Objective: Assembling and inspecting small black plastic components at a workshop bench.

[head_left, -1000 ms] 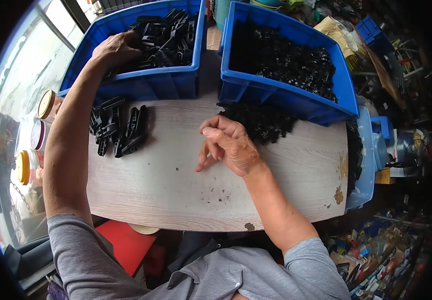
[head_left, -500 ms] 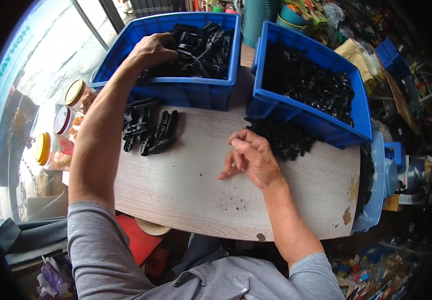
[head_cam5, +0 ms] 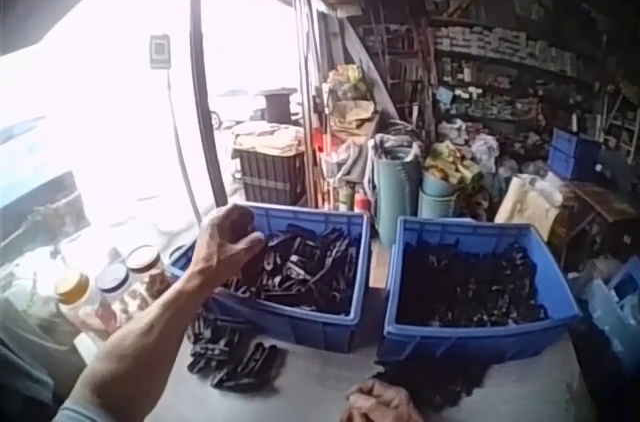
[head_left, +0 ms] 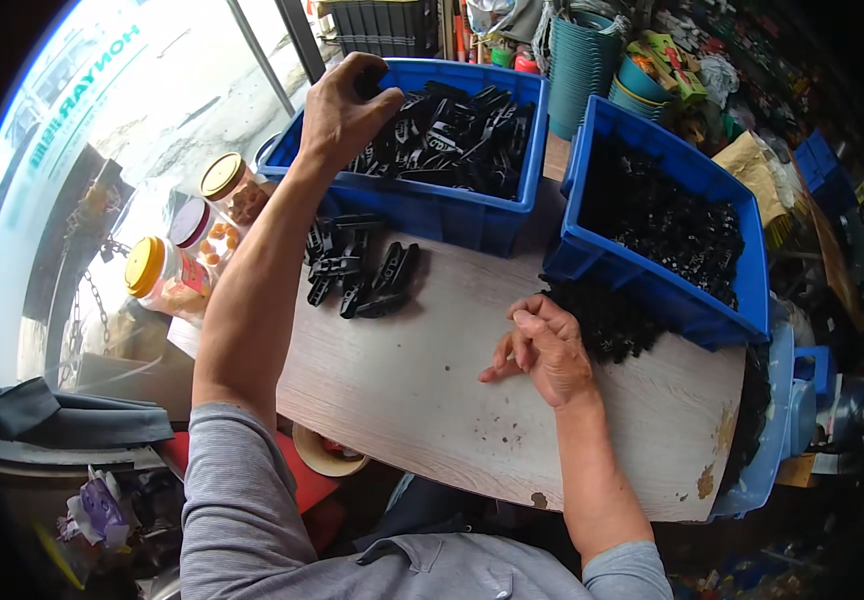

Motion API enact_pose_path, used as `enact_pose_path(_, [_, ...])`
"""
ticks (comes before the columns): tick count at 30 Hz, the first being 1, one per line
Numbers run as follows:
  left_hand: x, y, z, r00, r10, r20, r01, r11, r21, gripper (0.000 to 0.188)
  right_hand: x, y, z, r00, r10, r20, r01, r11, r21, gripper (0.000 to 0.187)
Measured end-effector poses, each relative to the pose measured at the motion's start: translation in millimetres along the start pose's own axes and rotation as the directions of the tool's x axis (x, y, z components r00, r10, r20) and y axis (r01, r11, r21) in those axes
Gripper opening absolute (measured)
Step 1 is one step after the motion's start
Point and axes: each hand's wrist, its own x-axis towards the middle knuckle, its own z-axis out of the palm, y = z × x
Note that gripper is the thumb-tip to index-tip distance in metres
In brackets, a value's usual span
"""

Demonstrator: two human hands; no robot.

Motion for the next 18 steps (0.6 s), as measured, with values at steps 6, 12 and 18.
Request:
enact_pose_path(6, [-75,33,-36,0.966,0.020,-0.256,-0.026,0.999,-0.021,0.034,-1,5,4,1.000,-0.004,-0.014,0.004,1.000,-0.006,0.017])
enact_pose_path(12, [-162,11,-28,0.942,0.131,-0.310,-0.074,0.980,0.187,0.038,-1,13,10,1.000,-0.016,-0.013,0.016,1.000,0.003,0.017])
enact_pose_path(18, [-175,7,-11,0.987,0.086,-0.133,-0.005,0.855,0.518,0.053,0,18,14,1.000,-0.023,-0.008,0.023,1.000,0.011,0.017])
